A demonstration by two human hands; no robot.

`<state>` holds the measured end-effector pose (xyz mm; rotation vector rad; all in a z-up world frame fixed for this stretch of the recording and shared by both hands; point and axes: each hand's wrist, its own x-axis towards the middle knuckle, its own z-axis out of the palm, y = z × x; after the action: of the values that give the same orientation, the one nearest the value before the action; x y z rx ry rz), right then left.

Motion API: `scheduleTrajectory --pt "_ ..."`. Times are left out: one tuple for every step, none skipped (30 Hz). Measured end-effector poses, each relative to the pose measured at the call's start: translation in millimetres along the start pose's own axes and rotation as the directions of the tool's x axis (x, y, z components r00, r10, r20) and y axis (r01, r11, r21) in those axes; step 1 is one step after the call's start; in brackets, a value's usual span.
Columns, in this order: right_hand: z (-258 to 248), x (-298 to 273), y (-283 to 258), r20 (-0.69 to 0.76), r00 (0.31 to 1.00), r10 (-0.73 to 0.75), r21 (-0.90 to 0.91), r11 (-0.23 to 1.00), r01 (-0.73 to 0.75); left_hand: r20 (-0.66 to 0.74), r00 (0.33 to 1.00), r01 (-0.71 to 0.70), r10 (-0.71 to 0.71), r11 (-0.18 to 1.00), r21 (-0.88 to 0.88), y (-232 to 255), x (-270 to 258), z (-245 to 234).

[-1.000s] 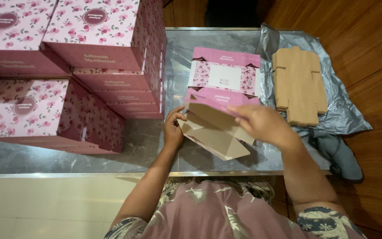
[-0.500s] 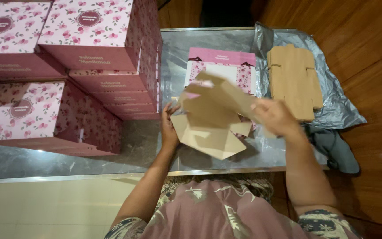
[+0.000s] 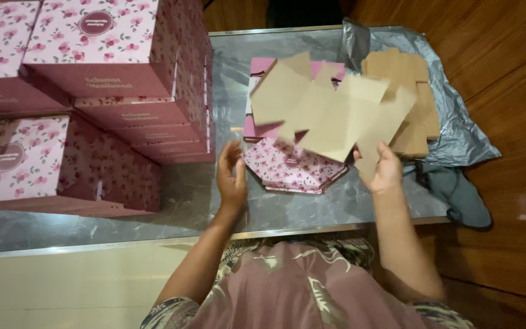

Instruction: The person assembles small pink floral-patterned boxes by hand on a glass table. They fold the flat cardboard pieces into shape, tuck the flaps to secure the structure, and stack the finished boxes next to a pile of completed ones.

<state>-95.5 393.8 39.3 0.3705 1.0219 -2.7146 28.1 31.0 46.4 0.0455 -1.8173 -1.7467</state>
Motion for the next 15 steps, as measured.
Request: scheduleTrajectory --pt "-12 1 7 0.022 0.999 0.032 0.087 0.996 -0.034 0.005 1.000 -0.026 0.026 0.999 0.047 5 -5 4" --pt "-22 0 12 0.047 0.997 0.061 0.172 0.983 -0.068 0.045 0.999 -0.016 0.016 1.000 0.002 9 -10 8" --pt "-26 -4 14 0.046 0.998 0.046 0.141 0.989 -0.052 0.086 0.996 -0.004 0.008 0.999 -0.042 12 -16 13" --pt "-25 -9 17 0.045 0.998 0.032 0.108 0.993 -0.037 0.126 0.992 0.010 0.001 0.996 -0.085 14 -22 19" --pt "-17 -15 19 0.044 0.999 0.018 0.075 0.997 -0.021 0.174 0.984 0.048 -0.033 0.995 -0.085 14 -27 24" --pt "-5 -24 21 0.040 0.998 0.056 0.049 0.997 -0.058 0.222 0.973 0.087 -0.067 0.993 -0.082 13 -31 29" --pt "9 -36 23 0.035 0.995 0.094 0.024 0.995 -0.095 0.270 0.958 0.126 -0.101 0.989 -0.078 11 -36 34" --pt "26 -48 28 0.030 0.991 0.132 -0.001 0.991 -0.132 0.254 0.956 0.188 -0.147 0.971 -0.147 9 -41 42" --pt "42 -60 36 0.079 0.978 0.191 -0.049 0.981 -0.188 0.240 0.951 0.247 -0.194 0.945 -0.215 8 -47 50" --pt "54 -74 45 0.126 0.960 0.251 -0.101 0.966 -0.240 0.228 0.944 0.301 -0.240 0.911 -0.284 7 -50 55" --pt "62 -87 49 0.170 0.935 0.312 -0.155 0.945 -0.287 0.149 0.962 0.261 -0.228 0.928 -0.264 6 -51 57" --pt "66 -98 49 0.231 0.892 0.387 -0.330 0.894 -0.303 0.069 0.975 0.223 -0.212 0.945 -0.241 7 -49 59" --pt "66 -107 50 0.275 0.840 0.469 -0.496 0.817 -0.294 -0.012 0.981 0.186 -0.192 0.959 -0.214 9 -48 61" --pt "65 -110 49 0.301 0.778 0.551 -0.646 0.718 -0.259 -0.057 0.973 0.205 -0.223 0.952 -0.227 12 -45 60" --pt "61 -109 45 0.212 0.795 0.569 -0.812 0.555 -0.181 -0.101 0.962 0.223 -0.253 0.944 -0.241 17 -42 58"
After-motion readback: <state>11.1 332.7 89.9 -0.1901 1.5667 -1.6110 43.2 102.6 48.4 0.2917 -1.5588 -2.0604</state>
